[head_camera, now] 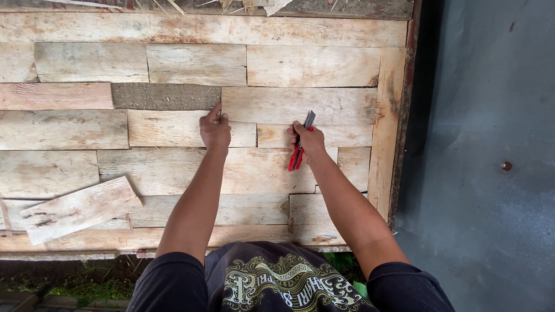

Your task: The person is applying thin wood veneers to a larger wooden board, pressing them into place and trimming the excess with a utility knife.

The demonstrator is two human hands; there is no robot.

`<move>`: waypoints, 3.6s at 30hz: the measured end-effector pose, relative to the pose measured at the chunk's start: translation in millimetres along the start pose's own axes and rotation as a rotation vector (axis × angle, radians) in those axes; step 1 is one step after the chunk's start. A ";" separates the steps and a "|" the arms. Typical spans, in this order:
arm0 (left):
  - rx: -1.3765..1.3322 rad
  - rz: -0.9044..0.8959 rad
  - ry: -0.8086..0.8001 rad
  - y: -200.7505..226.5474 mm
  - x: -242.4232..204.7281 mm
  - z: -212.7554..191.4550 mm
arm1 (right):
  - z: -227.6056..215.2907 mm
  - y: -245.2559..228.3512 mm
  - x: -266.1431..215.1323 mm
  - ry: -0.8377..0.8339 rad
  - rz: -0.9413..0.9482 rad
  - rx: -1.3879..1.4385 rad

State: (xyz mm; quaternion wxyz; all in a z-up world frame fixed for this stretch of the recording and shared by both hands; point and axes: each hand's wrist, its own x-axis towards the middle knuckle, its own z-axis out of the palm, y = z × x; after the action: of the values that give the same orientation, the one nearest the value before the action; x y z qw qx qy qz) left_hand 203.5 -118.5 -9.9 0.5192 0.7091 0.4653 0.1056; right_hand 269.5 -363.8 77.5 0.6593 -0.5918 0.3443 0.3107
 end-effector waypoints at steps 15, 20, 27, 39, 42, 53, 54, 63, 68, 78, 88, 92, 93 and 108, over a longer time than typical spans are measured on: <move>0.536 0.595 0.217 -4.9 -8.2 -29.2 | 5.4 -12.8 17.0 -0.298 -0.683 -1.153; 0.580 0.872 0.223 -21.2 -6.5 -25.4 | 74.3 -13.6 30.6 -0.444 -1.007 -1.726; 0.638 1.020 0.335 -7.8 -9.3 -31.8 | 149.2 -14.7 44.0 -0.605 -1.082 -2.096; 0.622 1.022 0.322 -8.8 -5.5 -33.2 | 154.8 -7.5 62.0 -0.656 -1.062 -2.109; 0.638 1.023 0.326 -9.2 -5.9 -33.2 | 153.6 -2.2 69.2 -0.640 -1.074 -2.127; 0.641 1.029 0.342 -4.3 -4.7 -32.0 | 151.5 5.0 76.1 -0.598 -1.223 -2.096; 0.637 1.028 0.346 -5.3 -5.0 -32.8 | 152.2 7.9 76.4 -0.582 -1.245 -2.096; 0.648 1.013 0.380 -1.4 -6.0 -31.7 | 151.5 -2.6 73.5 -0.616 -1.247 -2.104; 0.643 1.018 0.378 -5.2 -5.5 -31.3 | 143.9 -12.7 62.7 -0.614 -1.259 -2.137; 0.645 1.032 0.338 0.4 -7.2 -32.6 | 114.6 -29.5 64.9 -0.641 -1.190 -2.184; 0.656 1.046 0.345 -3.1 -6.1 -30.1 | 95.8 -43.8 58.3 -0.629 -1.042 -2.249; 0.656 1.046 0.346 -4.8 -5.4 -29.8 | 87.9 -54.0 51.8 -0.618 -0.987 -2.288; 0.652 1.047 0.349 -5.9 -5.0 -29.0 | 85.2 -56.8 50.5 -0.622 -0.943 -2.307; 0.657 1.052 0.344 -9.0 -4.7 -27.0 | 57.2 -73.7 38.0 -0.541 -0.899 -2.394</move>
State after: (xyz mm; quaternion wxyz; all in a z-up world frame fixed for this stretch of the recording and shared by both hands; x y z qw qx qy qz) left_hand 178.9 -104.6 -4.0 0.0715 0.9375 0.1400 0.3104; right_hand 356.4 -314.7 91.6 -0.1794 -0.7896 -0.5131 0.2847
